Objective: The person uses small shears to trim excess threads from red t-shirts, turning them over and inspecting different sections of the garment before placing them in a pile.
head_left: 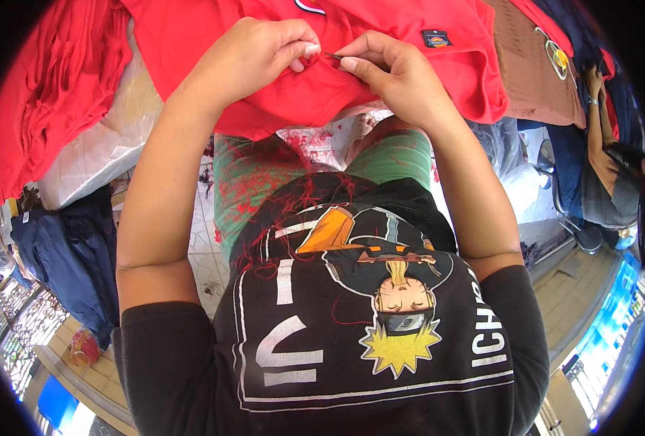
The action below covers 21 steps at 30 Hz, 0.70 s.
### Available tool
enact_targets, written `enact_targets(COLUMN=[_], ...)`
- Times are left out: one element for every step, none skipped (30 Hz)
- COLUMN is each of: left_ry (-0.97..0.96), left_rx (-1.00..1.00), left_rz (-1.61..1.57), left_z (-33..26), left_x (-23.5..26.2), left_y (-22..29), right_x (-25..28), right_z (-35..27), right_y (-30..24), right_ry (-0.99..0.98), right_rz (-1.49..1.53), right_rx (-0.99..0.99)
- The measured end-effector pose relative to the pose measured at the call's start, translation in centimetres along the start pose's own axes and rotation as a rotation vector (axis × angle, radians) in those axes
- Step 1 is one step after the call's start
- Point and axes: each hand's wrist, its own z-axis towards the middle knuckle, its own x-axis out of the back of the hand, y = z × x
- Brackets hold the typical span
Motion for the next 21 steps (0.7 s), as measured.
enact_targets(left_ry=[-0.014, -0.016, -0.018, -0.021, -0.012, -0.004, 0.003, 0.006, 0.009, 0.012, 0.013, 0.014, 0.015, 0.015, 0.015, 0.016, 0.020, 0.024, 0.030, -0.016, -0.061], left_rx=[-0.004, -0.003, -0.002, -0.002, 0.000, 0.001, 0.002, -0.005, -0.012, -0.019, -0.027, -0.035, -0.044, -0.040, -0.037, -0.033, -0.021, -0.008, 0.006, 0.112, 0.218], left_rz=[0.005, 0.005, 0.004, 0.003, 0.003, 0.003, 0.003, 0.001, -0.002, -0.004, 0.002, 0.007, 0.013, 0.023, 0.032, 0.043, 0.051, 0.061, 0.070, 0.044, 0.017], left_z=[0.1, 0.1, 0.2, 0.2, 0.1, 0.1, 0.1, 0.2, 0.2, 0.2, 0.3, 0.3, 0.3, 0.3, 0.3, 0.3, 0.3, 0.3, 0.1, 0.1, 0.0], left_x=[0.1, 0.1, 0.1, 0.1, 0.1, 0.1, 0.0, 0.0, 0.0, -0.1, -0.1, -0.1, -0.1, -0.1, -0.2, -0.2, -0.2, -0.3, -0.3, 0.1, 0.7], left_y=[0.1, 0.1, 0.2, 0.2, 0.2, 0.2, 0.2, 0.1, 0.1, 0.1, 0.1, 0.2, 0.2, 0.2, 0.2, 0.2, 0.4, 0.5, 0.7, 1.1, 1.8], right_x=[0.0, 0.0, 0.0, 0.0, -0.1, -0.1, -0.1, -0.2, -0.2, -0.3, -0.3, -0.3, -0.4, -0.4, -0.4, -0.5, -0.5, -0.5, -0.4, -0.4, -0.3], right_z=[0.0, 0.1, 0.1, 0.0, 0.0, 0.0, 0.1, 0.1, 0.2, 0.2, 0.3, 0.3, 0.3, 0.3, 0.4, 0.4, 0.5, 0.5, 0.6, 0.6, 0.5], right_y=[0.1, 0.1, 0.0, -0.2, -0.3, -0.3, -0.4, -0.4, -0.4, -0.5, -0.5, -0.6, -0.8, -0.9, -0.9, -0.9, -0.9, -0.9, -0.8, -0.8, -0.9], right_ry=[0.000, 0.000, -0.004, -0.009, -0.012, -0.013, -0.014, -0.014, -0.013, -0.012, -0.011, -0.009, -0.007, -0.005, -0.007, -0.010, -0.011, -0.027, -0.045, -0.062, -0.058], right_rz=[0.012, 0.025, 0.026, 0.026, 0.027, 0.022, 0.017, 0.012, -0.005, -0.023, -0.039, -0.059, -0.079, -0.098, -0.116, -0.133, -0.151, -0.170, -0.188, -0.204, -0.206], right_rx=[-0.008, -0.015, -0.021, -0.028, -0.034, -0.024, -0.014, -0.003, -0.003, -0.003, -0.002, 0.004, 0.011, 0.018, 0.030, 0.043, 0.056, 0.042, 0.029, 0.018, 0.050])
